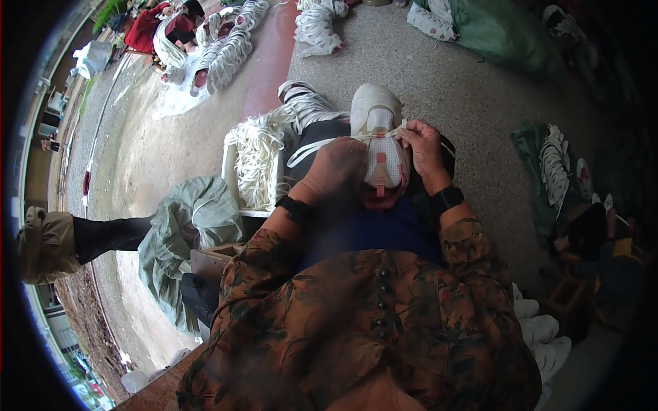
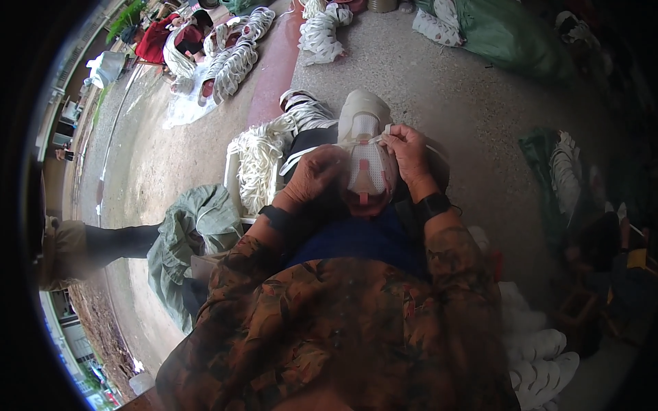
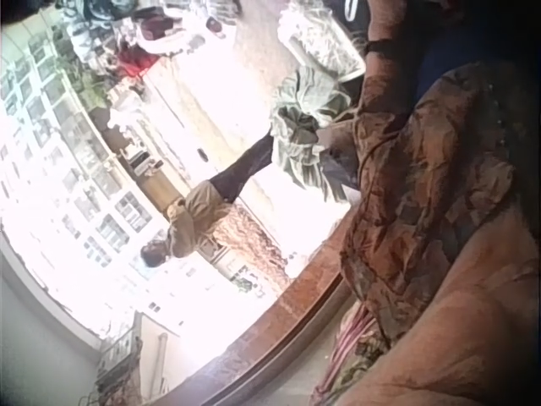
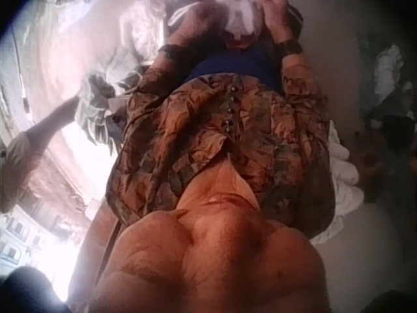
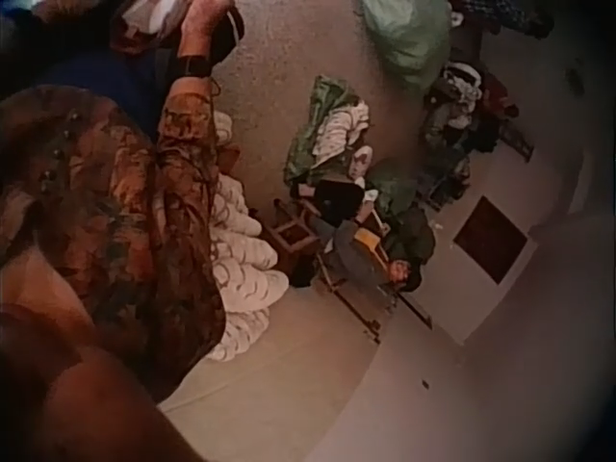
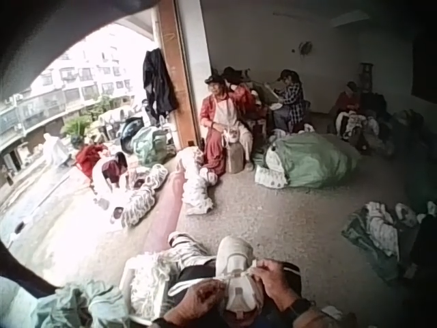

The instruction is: Lacing multiple pairs of white athletic shoes in a manufacturing environment.

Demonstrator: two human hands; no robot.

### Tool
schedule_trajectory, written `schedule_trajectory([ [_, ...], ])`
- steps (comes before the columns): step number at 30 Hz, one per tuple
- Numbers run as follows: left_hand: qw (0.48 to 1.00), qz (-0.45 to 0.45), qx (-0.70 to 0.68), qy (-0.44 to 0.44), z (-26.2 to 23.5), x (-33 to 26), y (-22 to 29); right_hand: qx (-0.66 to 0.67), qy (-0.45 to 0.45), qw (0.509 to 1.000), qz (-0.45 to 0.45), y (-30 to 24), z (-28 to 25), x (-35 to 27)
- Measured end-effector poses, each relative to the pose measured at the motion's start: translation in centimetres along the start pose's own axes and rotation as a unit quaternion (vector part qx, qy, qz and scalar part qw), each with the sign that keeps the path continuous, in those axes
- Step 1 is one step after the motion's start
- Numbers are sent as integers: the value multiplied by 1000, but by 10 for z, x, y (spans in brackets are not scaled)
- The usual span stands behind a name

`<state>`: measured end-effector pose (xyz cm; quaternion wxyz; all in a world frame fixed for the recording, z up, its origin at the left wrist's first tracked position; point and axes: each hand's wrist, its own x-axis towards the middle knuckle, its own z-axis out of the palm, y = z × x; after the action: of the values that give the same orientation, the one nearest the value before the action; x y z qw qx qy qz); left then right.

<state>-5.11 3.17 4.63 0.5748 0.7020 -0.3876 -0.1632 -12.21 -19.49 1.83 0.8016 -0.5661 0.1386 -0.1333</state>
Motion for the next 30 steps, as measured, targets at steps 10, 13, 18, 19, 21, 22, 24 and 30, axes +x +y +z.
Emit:
schedule_trajectory([
  [10,982,67,176,-8,-1,4,11,-178,-13,981,-76,-3,8,1],
  [13,984,65,164,5,-1,4,7,-212,2,973,-87,-2,7,2],
  [18,993,32,97,53,2,1,-11,-432,-34,869,-239,-10,3,10],
  [19,997,0,22,68,5,-1,-13,-456,-55,864,-207,-13,5,12],
  [21,993,40,66,91,6,-1,-16,-546,-113,804,-206,-24,11,17],
  [22,993,44,52,93,7,0,-16,-567,-149,792,-168,-32,11,20],
  [24,983,82,116,119,8,0,-17,-601,-191,765,-129,-41,18,32],
  [30,980,82,131,128,11,1,-19,-576,-248,757,-181,-44,21,35],
])
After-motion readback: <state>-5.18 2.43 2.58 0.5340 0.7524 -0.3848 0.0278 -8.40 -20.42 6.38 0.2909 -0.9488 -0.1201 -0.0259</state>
